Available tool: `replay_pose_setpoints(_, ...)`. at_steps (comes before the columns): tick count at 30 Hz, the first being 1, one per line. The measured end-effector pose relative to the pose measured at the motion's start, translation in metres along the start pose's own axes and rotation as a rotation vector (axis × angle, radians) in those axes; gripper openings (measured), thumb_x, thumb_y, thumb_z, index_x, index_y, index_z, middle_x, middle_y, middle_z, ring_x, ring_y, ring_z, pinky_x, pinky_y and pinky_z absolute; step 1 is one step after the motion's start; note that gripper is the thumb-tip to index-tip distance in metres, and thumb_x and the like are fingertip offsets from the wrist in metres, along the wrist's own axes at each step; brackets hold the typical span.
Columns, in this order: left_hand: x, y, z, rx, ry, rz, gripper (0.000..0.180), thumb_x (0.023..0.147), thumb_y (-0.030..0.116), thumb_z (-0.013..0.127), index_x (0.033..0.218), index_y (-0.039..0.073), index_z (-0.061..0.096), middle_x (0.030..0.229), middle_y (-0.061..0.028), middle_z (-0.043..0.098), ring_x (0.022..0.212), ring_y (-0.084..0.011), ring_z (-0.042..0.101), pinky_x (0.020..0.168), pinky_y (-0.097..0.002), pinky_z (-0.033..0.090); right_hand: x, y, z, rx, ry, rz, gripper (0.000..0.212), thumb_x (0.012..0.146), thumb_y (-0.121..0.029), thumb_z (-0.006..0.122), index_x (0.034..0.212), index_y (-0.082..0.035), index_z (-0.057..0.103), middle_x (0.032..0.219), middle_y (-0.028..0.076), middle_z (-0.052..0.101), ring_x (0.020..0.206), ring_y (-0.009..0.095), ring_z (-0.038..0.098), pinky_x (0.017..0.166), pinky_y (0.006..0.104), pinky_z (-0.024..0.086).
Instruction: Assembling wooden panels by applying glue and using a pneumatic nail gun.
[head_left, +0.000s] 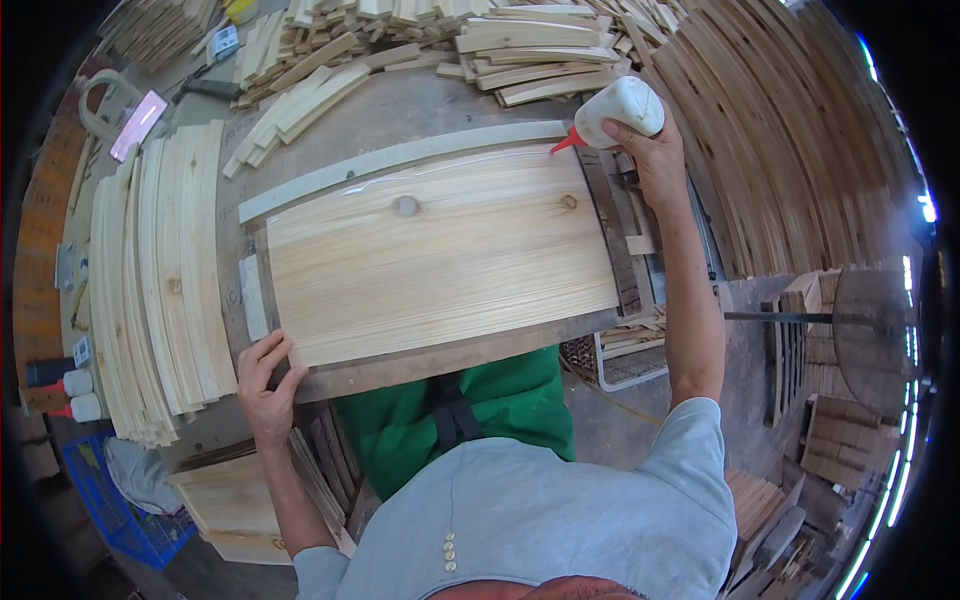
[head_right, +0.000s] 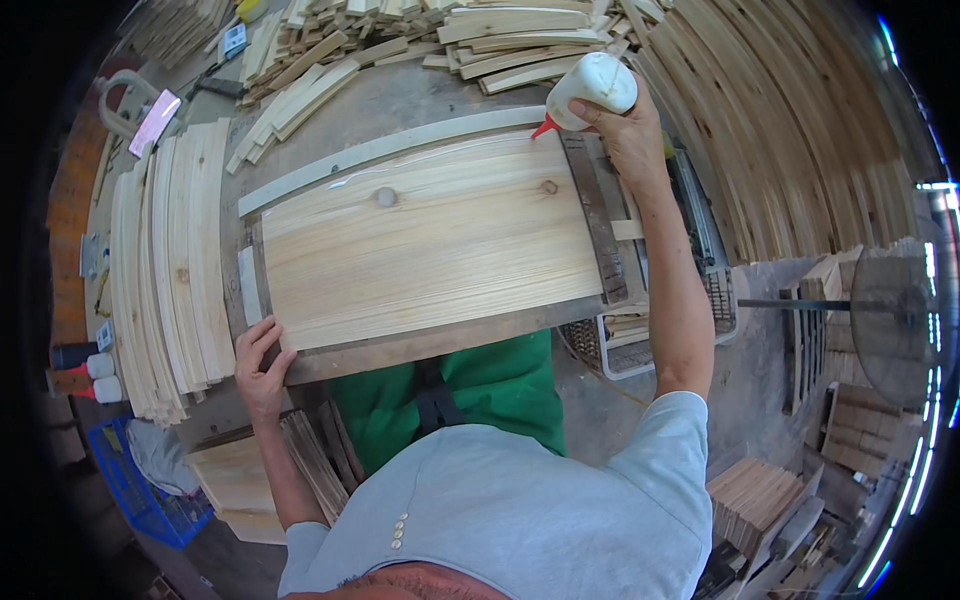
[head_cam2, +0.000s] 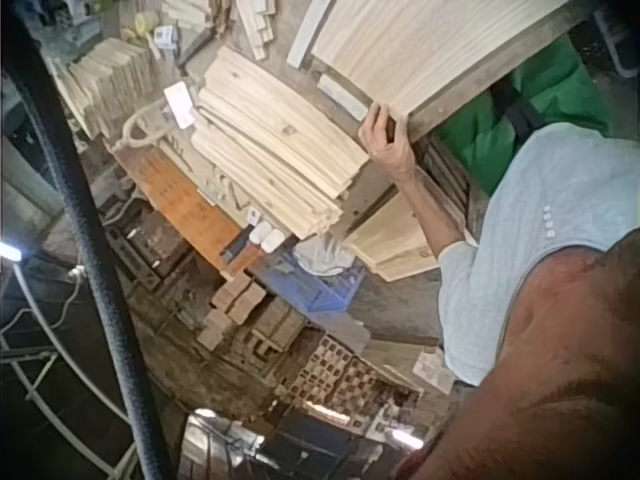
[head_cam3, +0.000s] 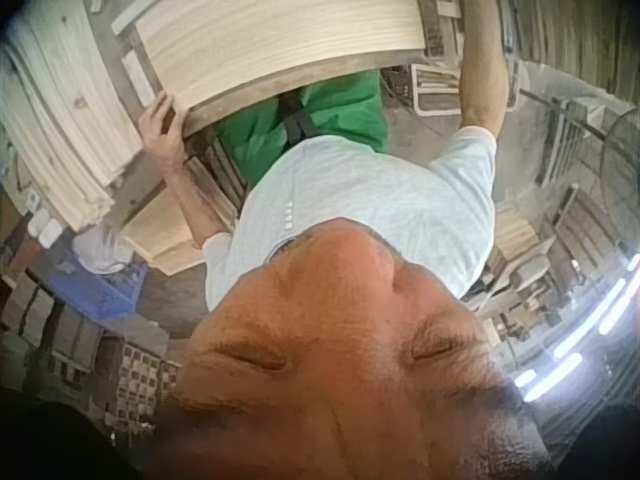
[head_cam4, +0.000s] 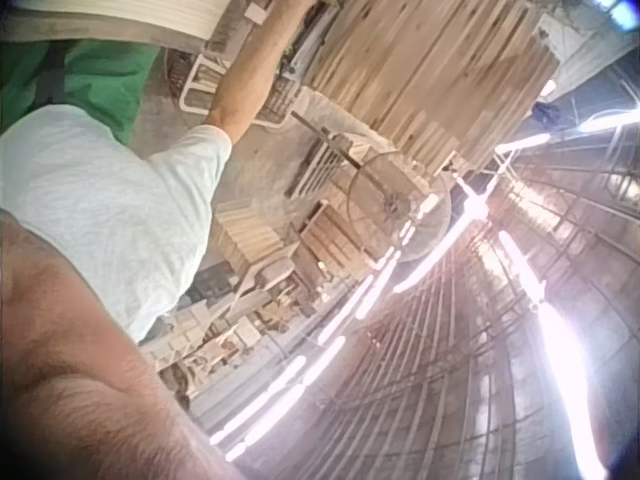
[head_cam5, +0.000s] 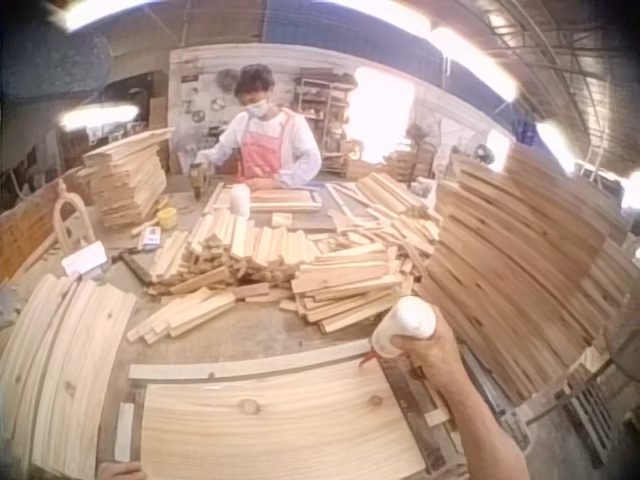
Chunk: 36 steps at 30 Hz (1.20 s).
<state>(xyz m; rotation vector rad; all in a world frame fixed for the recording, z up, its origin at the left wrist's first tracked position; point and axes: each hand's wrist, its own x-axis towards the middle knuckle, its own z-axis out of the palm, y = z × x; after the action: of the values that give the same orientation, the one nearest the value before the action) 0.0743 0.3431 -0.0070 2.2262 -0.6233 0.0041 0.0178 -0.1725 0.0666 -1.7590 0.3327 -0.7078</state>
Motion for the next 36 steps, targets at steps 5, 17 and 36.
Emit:
replay_pose_setpoints(5, -0.001, 0.000, 0.000, -0.019, -0.005, -0.014, 0.041, 0.068, -0.001, 0.076, 0.108, 0.001, 0.069, 0.118, -0.0112, 0.064, 0.111, -0.0260, 0.056, 0.098, -0.0361, 0.044, 0.001, 0.012, -0.023, -0.045, 0.116, 0.016, 0.058, 0.078, -0.018, 0.081, 0.124, -0.003, 0.050, 0.112, 0.008, 0.062, 0.097, 0.019, 0.064, 0.071, 0.0312, 0.058)
replay_pose_setpoints(17, -0.004, -0.001, 0.002, -0.019, -0.023, -0.040, 0.040, 0.073, 0.000, 0.074, 0.112, 0.001, 0.069, 0.121, -0.0114, 0.063, 0.115, -0.0248, 0.055, 0.102, -0.0348, 0.041, -0.060, -0.021, -0.044, -0.113, 0.145, 0.111, 0.059, 0.079, -0.019, 0.080, 0.125, 0.000, 0.049, 0.111, 0.010, 0.062, 0.098, 0.018, 0.063, 0.073, 0.0299, 0.057)
replay_pose_setpoints(36, -0.003, -0.006, 0.005, -0.019, 0.006, 0.026, 0.037, 0.074, 0.001, 0.075, 0.110, 0.001, 0.068, 0.122, -0.0114, 0.062, 0.113, -0.0248, 0.056, 0.098, -0.0350, 0.044, -0.126, -0.056, -0.053, 0.213, 0.246, 0.243, 0.047, 0.083, -0.016, 0.072, 0.122, 0.002, 0.053, 0.109, 0.012, 0.065, 0.094, 0.024, 0.067, 0.072, 0.0380, 0.059)
